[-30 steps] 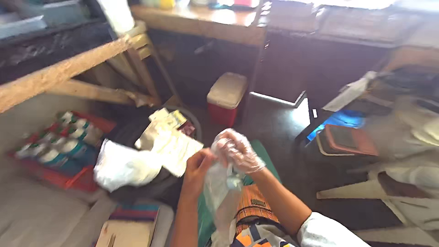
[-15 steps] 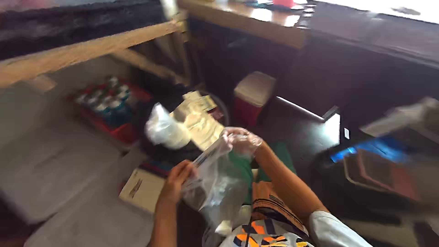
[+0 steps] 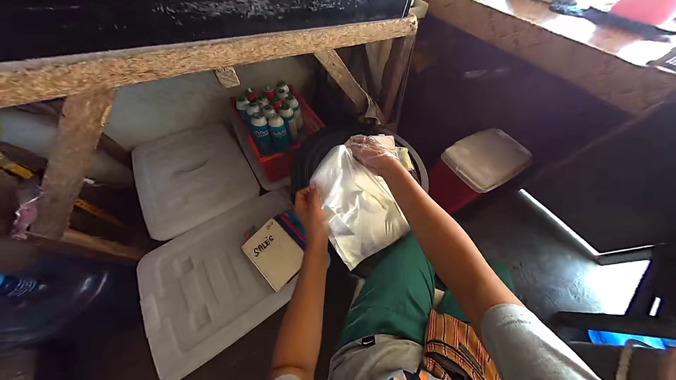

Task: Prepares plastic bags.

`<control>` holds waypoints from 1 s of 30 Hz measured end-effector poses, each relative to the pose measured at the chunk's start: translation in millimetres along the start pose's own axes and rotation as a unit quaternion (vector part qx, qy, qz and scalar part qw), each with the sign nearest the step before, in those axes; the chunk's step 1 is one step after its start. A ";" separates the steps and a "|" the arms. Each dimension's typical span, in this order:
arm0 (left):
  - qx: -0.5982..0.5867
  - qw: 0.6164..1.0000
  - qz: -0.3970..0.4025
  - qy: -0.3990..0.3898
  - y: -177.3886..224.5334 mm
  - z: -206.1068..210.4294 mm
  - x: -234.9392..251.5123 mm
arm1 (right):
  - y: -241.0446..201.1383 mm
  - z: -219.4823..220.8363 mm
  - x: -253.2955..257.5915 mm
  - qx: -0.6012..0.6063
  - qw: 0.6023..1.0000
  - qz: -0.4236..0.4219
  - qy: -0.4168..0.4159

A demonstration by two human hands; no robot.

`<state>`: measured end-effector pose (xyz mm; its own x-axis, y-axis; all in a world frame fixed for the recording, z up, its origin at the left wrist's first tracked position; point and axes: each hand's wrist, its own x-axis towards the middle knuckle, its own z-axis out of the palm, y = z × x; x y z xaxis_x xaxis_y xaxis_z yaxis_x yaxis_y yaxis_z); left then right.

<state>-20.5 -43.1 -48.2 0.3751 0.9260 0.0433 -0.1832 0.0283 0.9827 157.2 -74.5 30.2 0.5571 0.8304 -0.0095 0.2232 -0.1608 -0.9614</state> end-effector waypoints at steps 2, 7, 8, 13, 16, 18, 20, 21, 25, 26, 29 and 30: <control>-0.019 1.000 -0.022 0.003 -23.8 1.0 -2.9 | 14.9 0.2 -1.2 -0.090 0.996 0.009 -0.014; 0.111 0.984 -0.120 -0.066 -79.5 7.0 -6.1 | 88.3 10.7 -23.1 -0.071 0.992 0.071 0.080; 0.135 0.984 -0.106 -0.054 -89.0 11.5 -4.0 | 91.7 14.2 -27.6 -0.064 0.990 0.089 0.092; 0.242 0.967 0.046 -0.065 -80.5 -10.6 5.9 | 68.3 10.7 -37.7 -0.216 0.973 0.054 0.061; 0.202 0.953 0.144 -0.175 -39.2 -31.3 21.3 | 63.0 -5.8 -37.8 -0.219 0.969 -0.115 0.008; 0.154 0.945 0.175 -0.232 -27.1 -32.2 37.2 | 55.2 -8.5 -41.0 -0.123 0.968 -0.220 -0.022; 0.113 0.942 0.204 -0.242 -29.0 -19.6 59.0 | 34.5 -7.6 -32.1 -0.054 0.955 -0.279 -0.082; 0.144 0.947 0.188 -0.219 -31.1 -15.2 63.7 | 27.1 -4.8 -25.6 -0.038 0.951 -0.292 -0.095; 0.212 0.955 0.151 -0.144 -48.3 -0.6 54.5 | 32.9 9.8 -24.2 -0.063 0.974 -0.218 -0.012; 0.214 0.958 0.132 -0.140 -47.5 1.9 45.8 | 41.6 13.7 -28.6 -0.077 0.979 -0.189 -0.002; 0.203 0.965 0.101 -0.131 -79.4 -0.4 33.3 | 79.2 27.8 -38.4 -0.106 0.976 -0.189 0.018; 0.212 0.960 0.120 -0.140 -94.8 -2.5 33.6 | 85.6 30.8 -44.2 -0.119 0.975 -0.187 0.030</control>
<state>7.2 -13.7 -140.3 0.6086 0.7477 0.2655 0.0698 -0.3838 0.9208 127.0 -108.5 -60.1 0.4465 0.8226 0.3520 0.5941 0.0217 -0.8041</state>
